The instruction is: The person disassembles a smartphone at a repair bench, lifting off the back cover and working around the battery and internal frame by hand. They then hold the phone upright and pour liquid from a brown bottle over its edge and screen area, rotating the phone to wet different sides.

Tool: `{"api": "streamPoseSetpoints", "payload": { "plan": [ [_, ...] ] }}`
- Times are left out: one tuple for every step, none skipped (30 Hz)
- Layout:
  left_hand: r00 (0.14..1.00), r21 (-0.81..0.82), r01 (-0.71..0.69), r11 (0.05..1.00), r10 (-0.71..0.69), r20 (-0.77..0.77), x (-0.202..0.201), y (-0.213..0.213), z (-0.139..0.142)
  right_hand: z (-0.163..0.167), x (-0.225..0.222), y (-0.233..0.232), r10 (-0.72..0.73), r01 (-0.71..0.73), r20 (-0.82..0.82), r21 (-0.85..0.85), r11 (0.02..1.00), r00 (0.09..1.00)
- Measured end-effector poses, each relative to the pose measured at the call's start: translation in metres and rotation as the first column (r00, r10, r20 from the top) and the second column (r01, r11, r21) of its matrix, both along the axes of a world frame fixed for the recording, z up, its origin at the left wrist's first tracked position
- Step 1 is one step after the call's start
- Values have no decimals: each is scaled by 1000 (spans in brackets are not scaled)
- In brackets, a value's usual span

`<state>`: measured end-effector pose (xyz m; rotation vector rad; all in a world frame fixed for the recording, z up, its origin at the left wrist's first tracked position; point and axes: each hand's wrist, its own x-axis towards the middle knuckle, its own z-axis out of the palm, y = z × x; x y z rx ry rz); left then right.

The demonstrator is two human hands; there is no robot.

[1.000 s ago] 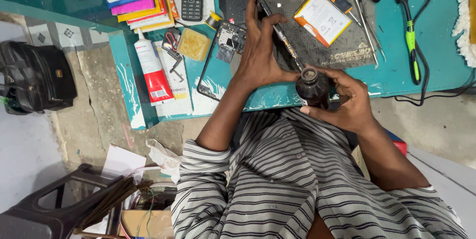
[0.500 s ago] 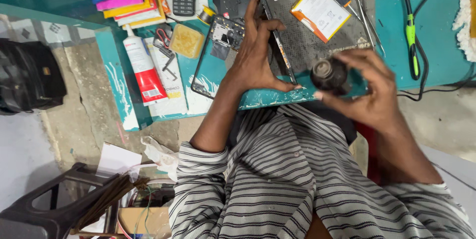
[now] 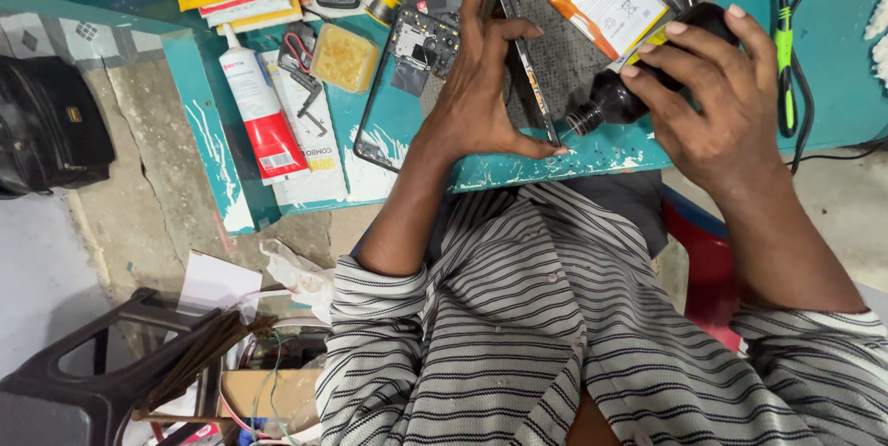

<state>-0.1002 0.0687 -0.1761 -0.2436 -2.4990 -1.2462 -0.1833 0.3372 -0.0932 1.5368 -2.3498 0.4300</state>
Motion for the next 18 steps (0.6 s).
{"api": "streamPoseSetpoints", "payload": {
  "plan": [
    [1000, 11, 11, 1000, -11, -3, 0, -1, 0, -1, 0, 0, 2, -2, 12, -8, 1000, 1000],
    [1000, 21, 22, 1000, -22, -6, 1, -2, 0, -2, 0, 0, 4, -4, 24, -15, 1000, 1000],
    [999, 31, 33, 999, -32, -11, 1, -2, 1, -2, 0, 1, 7, -6, 34, -23, 1000, 999],
    [1000, 43, 26, 999, -27, 9, 1, -1, 1, -2, -1, 2, 8, -6, 51, -33, 999, 999],
    [999, 54, 18, 998, -20, 30, 2, 1, 1, -2, -1, 3, 10, -8, 68, -43, 999, 998],
    [999, 63, 11, 998, -14, 49, 2, 2, 1, -2, -2, 3, 13, -8, 82, -55, 998, 997],
    [998, 50, 11, 999, -14, 60, 2, 3, 1, -1, -3, 4, -9, 13, 89, -53, 999, 996],
    [997, 38, 11, 999, -14, 72, 2, 5, 2, -1, -2, 5, -30, 35, 97, -49, 998, 995],
    [996, 28, 13, 1000, -15, 86, 2, 6, 2, 0, -1, 5, -53, 58, 106, -44, 997, 993],
    [996, 12, 21, 1000, -22, 85, 1, 7, 2, 1, -1, 6, -47, 51, 114, -36, 998, 992],
    [996, -3, 27, 1000, -27, 87, 1, 7, 2, 3, 0, 7, -38, 42, 124, -29, 999, 992],
    [996, -19, 33, 999, -31, 89, 1, 7, 2, 3, 0, 8, -30, 33, 134, -22, 999, 991],
    [996, -15, 34, 999, -33, 82, 1, 7, 2, 4, 1, 7, -17, 20, 134, -14, 1000, 991],
    [997, -12, 35, 999, -34, 74, 0, 6, 2, 4, 1, 7, -5, 6, 132, -8, 1000, 991],
    [997, -8, 38, 999, -37, 66, 0, 6, 3, 4, 1, 6, 6, -6, 132, -1, 1000, 991],
    [997, -2, 38, 999, -38, 72, 0, 6, 3, 4, 1, 6, 12, -13, 125, 0, 1000, 992],
    [996, 3, 38, 999, -38, 77, 1, 6, 3, 4, 1, 5, 19, -20, 117, 1, 1000, 993],
    [996, 7, 38, 999, -39, 81, 2, 5, 4, 4, 1, 4, 27, -27, 110, 0, 1000, 994]
  ]
}}
